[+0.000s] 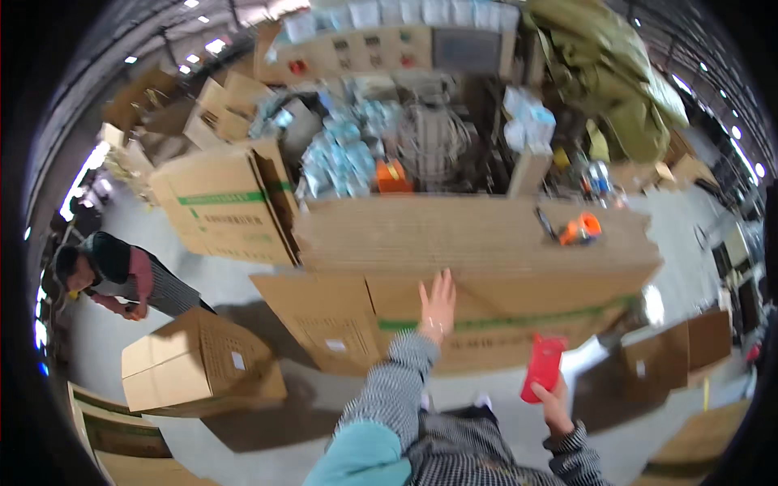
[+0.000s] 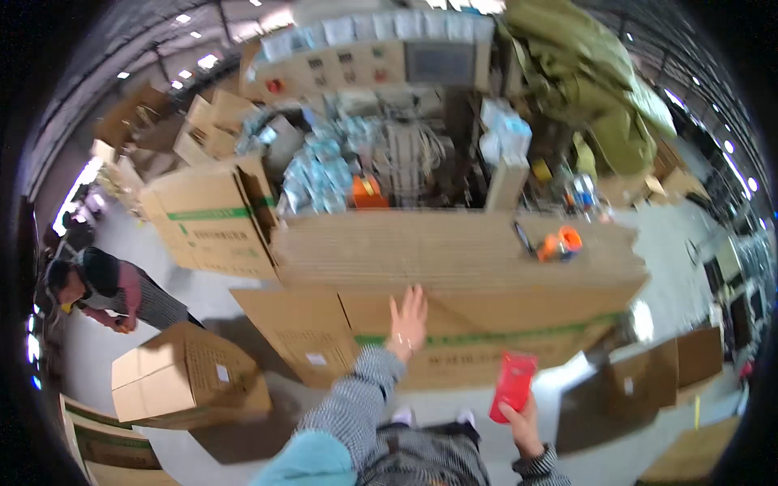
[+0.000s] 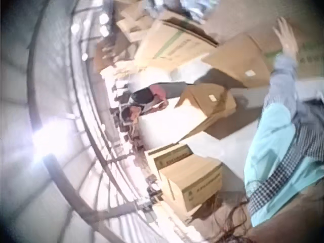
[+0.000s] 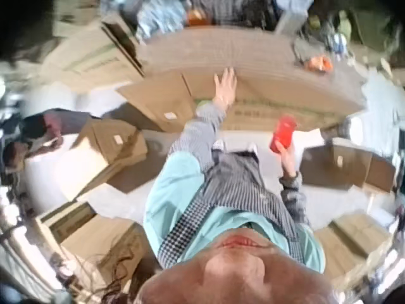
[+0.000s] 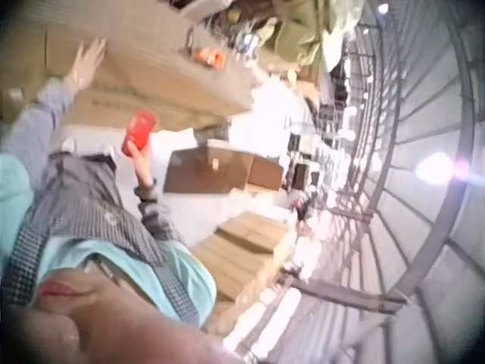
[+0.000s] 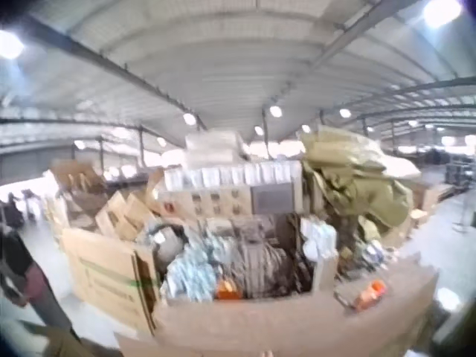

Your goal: Assembling flat cardboard sheets into boxes and taping the bottom flaps using a handheld dispenser.

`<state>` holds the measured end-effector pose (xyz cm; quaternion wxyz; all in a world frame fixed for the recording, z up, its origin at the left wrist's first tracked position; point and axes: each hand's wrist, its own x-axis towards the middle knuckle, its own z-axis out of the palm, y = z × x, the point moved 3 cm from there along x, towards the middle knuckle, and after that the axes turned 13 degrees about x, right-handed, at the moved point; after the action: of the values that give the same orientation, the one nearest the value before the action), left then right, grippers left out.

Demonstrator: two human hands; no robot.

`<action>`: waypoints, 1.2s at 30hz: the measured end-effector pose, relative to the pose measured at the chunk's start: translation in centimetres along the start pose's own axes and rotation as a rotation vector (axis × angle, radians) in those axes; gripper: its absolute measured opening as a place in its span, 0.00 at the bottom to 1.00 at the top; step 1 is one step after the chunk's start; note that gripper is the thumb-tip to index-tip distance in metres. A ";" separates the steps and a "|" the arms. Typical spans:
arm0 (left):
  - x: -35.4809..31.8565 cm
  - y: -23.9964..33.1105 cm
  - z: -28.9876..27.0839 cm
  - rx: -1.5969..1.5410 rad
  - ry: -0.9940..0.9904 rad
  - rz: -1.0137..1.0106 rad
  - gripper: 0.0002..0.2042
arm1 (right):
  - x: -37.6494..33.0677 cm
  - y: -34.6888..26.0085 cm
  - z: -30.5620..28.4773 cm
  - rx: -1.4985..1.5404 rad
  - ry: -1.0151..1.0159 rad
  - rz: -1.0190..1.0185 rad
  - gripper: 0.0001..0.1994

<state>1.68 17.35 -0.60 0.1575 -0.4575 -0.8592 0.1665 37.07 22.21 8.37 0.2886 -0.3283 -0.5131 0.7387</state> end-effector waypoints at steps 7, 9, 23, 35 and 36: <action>-5.7 4.6 -3.0 -0.445 -0.154 -0.209 0.06 | 15.5 -7.9 -2.1 -0.697 -0.238 -0.341 0.34; -7.8 7.1 -5.5 -0.502 -0.038 -0.172 0.05 | 19.3 -6.1 -2.6 -1.107 -0.445 -0.511 0.37; -32.8 19.5 -13.4 -0.687 -0.173 0.137 0.07 | 14.5 2.0 -7.5 -1.513 -0.344 -1.115 0.27; -62.8 -9.6 -9.7 -0.290 -0.124 -0.754 0.39 | 1.6 1.2 -9.9 -1.546 -0.592 -1.136 0.06; -65.9 -14.2 -5.5 0.274 -0.072 -0.865 0.45 | 1.2 0.1 -12.9 -1.563 -0.547 -1.090 0.06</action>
<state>28.63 -44.57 2.60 0.2418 -0.0254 -0.9462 0.2135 46.44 30.40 4.69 0.1628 0.0367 -0.9859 0.0091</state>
